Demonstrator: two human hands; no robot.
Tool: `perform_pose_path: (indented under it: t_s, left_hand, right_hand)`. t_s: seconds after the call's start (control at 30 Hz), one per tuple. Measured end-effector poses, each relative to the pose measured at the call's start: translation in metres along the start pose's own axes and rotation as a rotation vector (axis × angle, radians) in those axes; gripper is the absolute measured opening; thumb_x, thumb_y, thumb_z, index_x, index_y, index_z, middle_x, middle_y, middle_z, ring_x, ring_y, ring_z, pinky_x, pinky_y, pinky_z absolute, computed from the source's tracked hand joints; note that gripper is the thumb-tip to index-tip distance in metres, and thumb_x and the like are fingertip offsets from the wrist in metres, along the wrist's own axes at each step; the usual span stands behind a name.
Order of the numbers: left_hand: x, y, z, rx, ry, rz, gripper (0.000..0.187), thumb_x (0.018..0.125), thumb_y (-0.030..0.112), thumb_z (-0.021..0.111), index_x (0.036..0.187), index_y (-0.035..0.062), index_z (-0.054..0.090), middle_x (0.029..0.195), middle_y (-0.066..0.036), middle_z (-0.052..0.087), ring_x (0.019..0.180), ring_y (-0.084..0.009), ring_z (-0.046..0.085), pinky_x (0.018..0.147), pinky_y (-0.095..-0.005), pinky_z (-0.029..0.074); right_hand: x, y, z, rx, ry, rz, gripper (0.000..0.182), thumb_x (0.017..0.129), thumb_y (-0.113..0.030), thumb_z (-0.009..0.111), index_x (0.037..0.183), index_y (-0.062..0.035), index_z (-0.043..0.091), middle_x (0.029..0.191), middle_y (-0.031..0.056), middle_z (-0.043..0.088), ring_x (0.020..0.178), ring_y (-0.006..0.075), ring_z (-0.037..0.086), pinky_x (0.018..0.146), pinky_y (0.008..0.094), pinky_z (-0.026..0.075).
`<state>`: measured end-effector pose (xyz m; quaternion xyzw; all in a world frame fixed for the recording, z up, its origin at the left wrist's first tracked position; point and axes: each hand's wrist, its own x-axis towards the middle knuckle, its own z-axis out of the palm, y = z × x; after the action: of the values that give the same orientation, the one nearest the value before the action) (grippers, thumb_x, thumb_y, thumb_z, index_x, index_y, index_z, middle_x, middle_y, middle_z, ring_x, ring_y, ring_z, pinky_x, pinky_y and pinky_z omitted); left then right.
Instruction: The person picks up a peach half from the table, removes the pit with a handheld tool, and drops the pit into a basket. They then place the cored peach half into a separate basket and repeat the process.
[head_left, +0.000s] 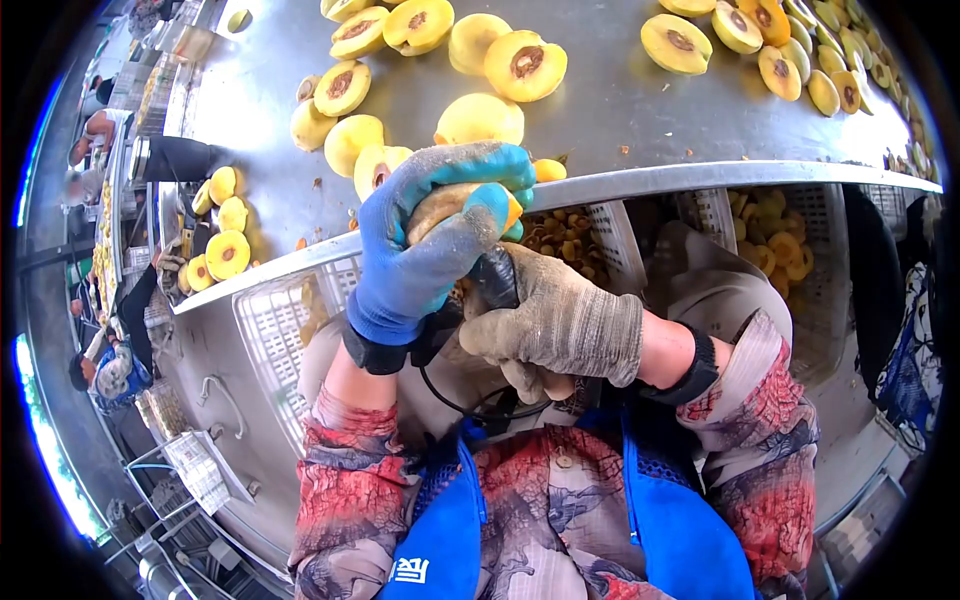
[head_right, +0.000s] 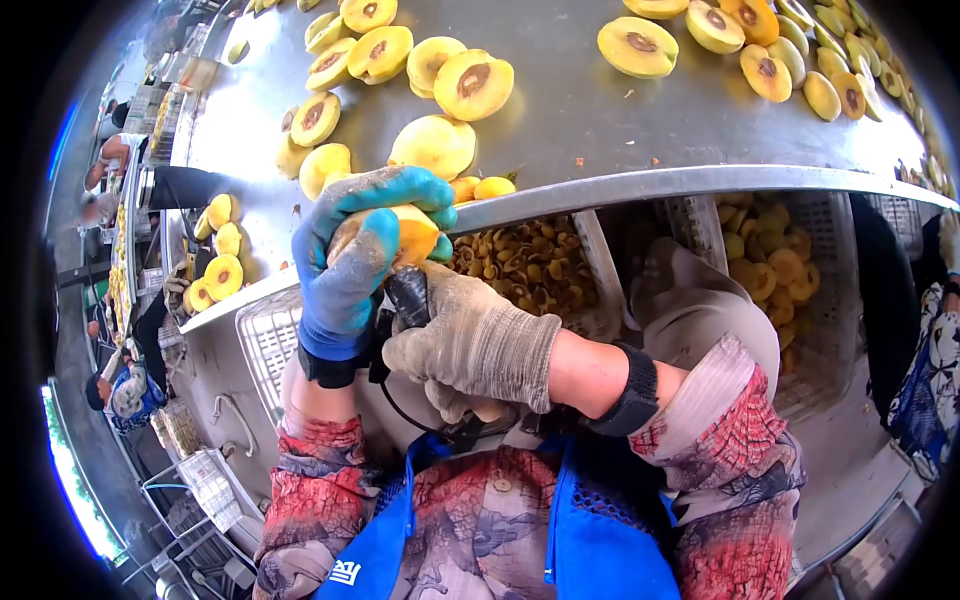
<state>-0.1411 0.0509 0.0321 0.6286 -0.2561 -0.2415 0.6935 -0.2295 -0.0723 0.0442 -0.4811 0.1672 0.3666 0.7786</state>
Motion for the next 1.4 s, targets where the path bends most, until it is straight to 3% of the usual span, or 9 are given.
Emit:
perform_pose_path:
  t_s: [0.17, 0.63, 0.77, 0.87, 0.9, 1.13, 1.2, 1.27, 1.4]
  left_hand:
    - [0.003, 0.009, -0.01, -0.125, -0.141, -0.155, 0.03, 0.083, 0.01, 0.065, 0.109, -0.0045, 0.06, 0.103, -0.013, 0.066, 0.099, -0.0198, 0.062, 0.089, -0.0326, 0.05]
    - [-0.004, 0.018, -0.005, -0.399, -0.285, -0.261, 0.033, 0.081, 0.016, 0.067, 0.107, -0.0041, 0.062, 0.103, -0.014, 0.065, 0.092, -0.0214, 0.064, 0.084, -0.0345, 0.052]
    - [0.001, 0.008, 0.001, -0.42, -0.143, -0.087, 0.046, 0.091, 0.036, 0.054, 0.113, -0.0037, 0.057, 0.1, -0.015, 0.063, 0.088, -0.0231, 0.064, 0.078, -0.0338, 0.054]
    - [-0.001, 0.011, 0.016, -0.47, 0.124, -0.067, 0.053, 0.096, 0.045, 0.044, 0.118, -0.0022, 0.052, 0.102, -0.015, 0.062, 0.093, -0.0262, 0.063, 0.077, -0.0367, 0.055]
    - [-0.002, 0.014, 0.019, -0.5, 0.161, -0.018, 0.053, 0.096, 0.046, 0.042, 0.119, -0.0018, 0.051, 0.103, -0.016, 0.062, 0.094, -0.0266, 0.063, 0.077, -0.0376, 0.055]
    - [-0.042, 0.036, -0.07, -0.117, 0.554, 0.001, 0.046, 0.096, 0.04, 0.048, 0.114, -0.0003, 0.057, 0.108, -0.016, 0.063, 0.096, -0.0236, 0.063, 0.078, -0.0353, 0.054]
    - [-0.071, 0.055, -0.111, 0.396, 0.576, -0.079, 0.041, 0.091, 0.033, 0.059, 0.115, -0.0011, 0.058, 0.109, -0.015, 0.062, 0.099, -0.0218, 0.062, 0.082, -0.0299, 0.05]
    - [-0.099, 0.045, -0.179, 1.541, 0.373, 0.16, 0.042, 0.085, 0.024, 0.067, 0.117, -0.0016, 0.057, 0.109, -0.015, 0.062, 0.101, -0.0203, 0.06, 0.085, -0.027, 0.048]
    - [-0.058, 0.058, -0.12, 0.743, 0.399, -0.078, 0.047, 0.079, 0.017, 0.072, 0.119, -0.0014, 0.056, 0.115, -0.019, 0.059, 0.105, -0.0267, 0.059, 0.09, -0.0362, 0.047]
  right_hand:
    - [0.0, -0.003, 0.009, -0.266, 0.192, -0.081, 0.029, 0.077, -0.016, 0.067, 0.097, -0.0048, 0.048, 0.057, 0.0069, 0.056, 0.04, 0.0164, 0.055, 0.032, 0.0269, 0.043]
    - [-0.015, 0.012, -0.008, 0.332, -0.489, 0.054, 0.019, 0.078, -0.017, 0.066, 0.084, -0.0032, 0.055, 0.054, 0.0052, 0.053, 0.037, 0.0148, 0.052, 0.032, 0.026, 0.04]
    - [-0.017, -0.006, 0.003, -0.032, -0.155, 0.017, 0.023, 0.077, -0.018, 0.069, 0.09, -0.0049, 0.055, 0.064, 0.0093, 0.061, 0.044, 0.0221, 0.057, 0.039, 0.0302, 0.045]
    - [0.013, 0.031, 0.01, -0.709, 0.446, -0.694, 0.034, 0.077, -0.022, 0.068, 0.102, -0.0042, 0.052, 0.074, 0.0166, 0.064, 0.06, 0.0344, 0.063, 0.053, 0.0412, 0.052]
    - [0.011, 0.026, 0.01, -0.779, 0.414, -0.607, 0.04, 0.078, -0.023, 0.066, 0.11, -0.0063, 0.049, 0.083, 0.0208, 0.063, 0.079, 0.0405, 0.062, 0.068, 0.048, 0.052]
    - [0.024, 0.054, -0.013, -1.769, 0.405, -0.3, 0.012, 0.087, -0.015, 0.051, 0.094, -0.0104, 0.06, 0.084, 0.0115, 0.066, 0.079, 0.0286, 0.068, 0.06, 0.0417, 0.054]
    - [0.035, 0.072, -0.032, -1.909, 0.19, -0.014, 0.015, 0.085, -0.014, 0.054, 0.095, -0.0106, 0.065, 0.088, 0.0115, 0.069, 0.082, 0.0262, 0.068, 0.061, 0.0402, 0.054]
    - [0.037, 0.069, -0.032, -1.841, 0.215, 0.004, 0.018, 0.084, -0.014, 0.056, 0.096, -0.0106, 0.07, 0.094, 0.0109, 0.07, 0.085, 0.0257, 0.069, 0.063, 0.0412, 0.055]
    - [0.032, 0.061, -0.026, -1.763, 0.279, -0.151, 0.017, 0.085, -0.015, 0.053, 0.094, -0.0094, 0.065, 0.089, 0.0116, 0.07, 0.083, 0.0281, 0.069, 0.063, 0.0431, 0.054]
